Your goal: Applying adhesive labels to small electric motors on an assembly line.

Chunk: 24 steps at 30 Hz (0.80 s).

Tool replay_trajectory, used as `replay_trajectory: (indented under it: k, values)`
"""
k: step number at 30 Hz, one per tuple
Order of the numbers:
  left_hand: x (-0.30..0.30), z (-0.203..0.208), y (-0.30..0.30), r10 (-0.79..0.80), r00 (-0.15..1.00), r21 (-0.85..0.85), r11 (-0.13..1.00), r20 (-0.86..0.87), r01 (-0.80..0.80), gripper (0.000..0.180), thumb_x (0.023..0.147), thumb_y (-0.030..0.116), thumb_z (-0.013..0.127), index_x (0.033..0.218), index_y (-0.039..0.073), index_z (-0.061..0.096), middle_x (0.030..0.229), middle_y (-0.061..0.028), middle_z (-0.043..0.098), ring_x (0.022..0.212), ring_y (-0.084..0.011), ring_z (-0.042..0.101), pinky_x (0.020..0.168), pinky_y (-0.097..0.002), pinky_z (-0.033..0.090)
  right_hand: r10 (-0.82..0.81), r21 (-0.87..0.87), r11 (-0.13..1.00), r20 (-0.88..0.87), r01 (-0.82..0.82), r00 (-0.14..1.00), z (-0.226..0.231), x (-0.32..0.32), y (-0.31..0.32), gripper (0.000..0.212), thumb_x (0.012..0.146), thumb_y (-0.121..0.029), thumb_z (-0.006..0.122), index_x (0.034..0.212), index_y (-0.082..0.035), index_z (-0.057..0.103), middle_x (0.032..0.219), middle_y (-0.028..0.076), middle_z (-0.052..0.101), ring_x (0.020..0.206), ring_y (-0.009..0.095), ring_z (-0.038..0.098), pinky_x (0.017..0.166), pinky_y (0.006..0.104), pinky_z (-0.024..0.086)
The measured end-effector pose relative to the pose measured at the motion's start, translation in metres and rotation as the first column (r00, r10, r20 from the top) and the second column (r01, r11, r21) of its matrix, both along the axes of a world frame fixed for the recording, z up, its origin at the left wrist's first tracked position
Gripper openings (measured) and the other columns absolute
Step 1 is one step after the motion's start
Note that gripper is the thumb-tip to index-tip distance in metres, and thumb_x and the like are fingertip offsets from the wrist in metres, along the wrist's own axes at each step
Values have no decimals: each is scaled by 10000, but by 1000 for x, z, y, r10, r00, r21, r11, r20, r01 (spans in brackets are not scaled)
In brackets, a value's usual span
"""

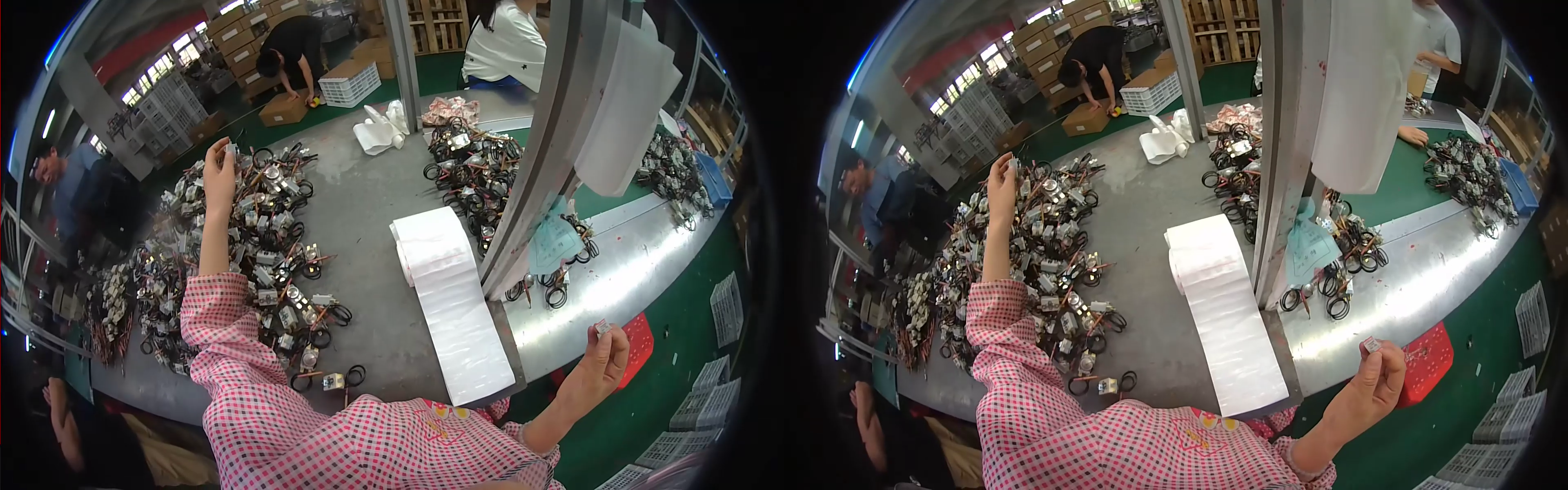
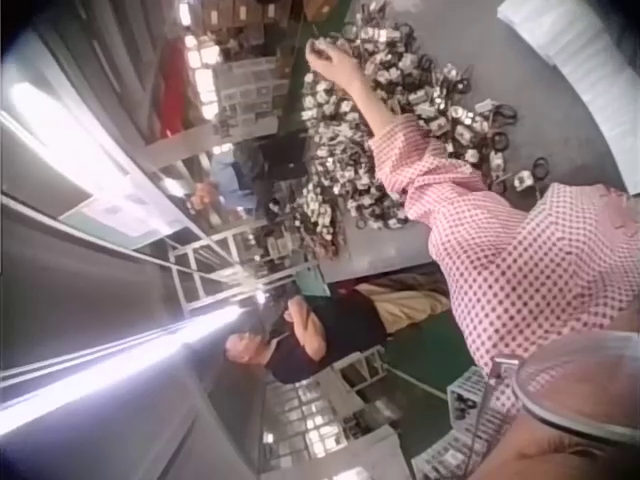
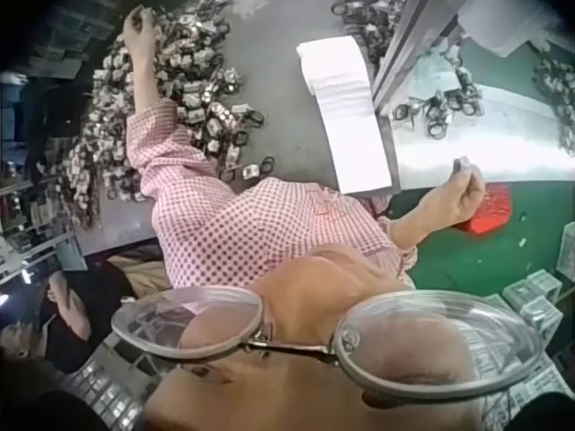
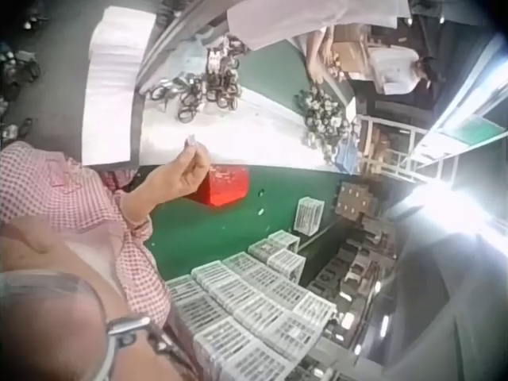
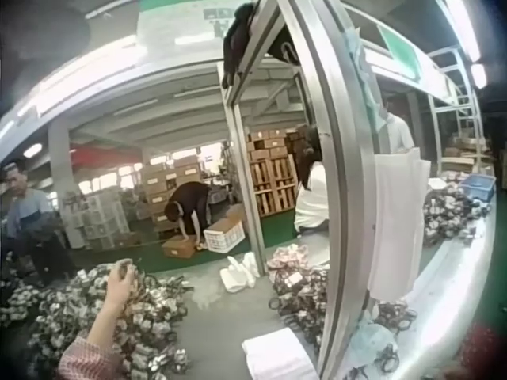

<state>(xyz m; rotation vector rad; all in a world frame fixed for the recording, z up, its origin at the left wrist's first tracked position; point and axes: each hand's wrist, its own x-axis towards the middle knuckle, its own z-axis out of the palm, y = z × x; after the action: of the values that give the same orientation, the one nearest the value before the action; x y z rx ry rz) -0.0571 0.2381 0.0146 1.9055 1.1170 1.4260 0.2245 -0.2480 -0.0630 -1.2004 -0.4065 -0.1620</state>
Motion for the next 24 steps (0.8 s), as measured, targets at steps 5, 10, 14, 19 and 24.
replay_trajectory:
  k: [5,10,14,19,24]
  values:
    - [4,6,-22,-250,852,-268,876,460,402,259,924,135,408,1150,35,486,1049,-77,542,882,-169,549,773,-287,486,20,27,999,-5,-20,1000,3,-5,-8,91,881,-76,499,902,1,543,956,54,518,888,126,510,846,278,429]
    - [24,1,-48,-281,727,-356,727,627,587,261,903,160,473,1120,17,504,992,-75,570,836,-158,568,738,-275,482,34,66,997,10,-34,999,7,-13,-4,17,838,-3,516,829,5,503,873,78,515,801,137,481,759,243,398]
    - [42,-10,-77,-398,800,-329,758,450,562,287,852,123,561,1108,2,511,974,-38,564,816,-101,547,697,-228,450,69,25,997,22,-69,997,8,-16,-5,34,813,40,506,830,11,501,860,85,513,802,150,481,772,252,390]
    - [56,-8,-113,-458,861,-195,844,222,499,336,820,73,592,1121,-11,470,1012,-46,526,837,-91,529,723,-218,442,95,-2,996,45,-95,994,9,-17,-7,30,850,-23,505,858,-2,524,916,63,514,841,128,501,804,259,410]
    - [65,8,-154,-524,812,-157,806,257,570,330,837,84,574,1130,23,436,970,-49,537,839,-96,535,742,-246,467,152,22,988,43,-153,988,18,-27,7,31,848,-7,483,845,-2,513,904,76,505,843,151,497,797,282,417]
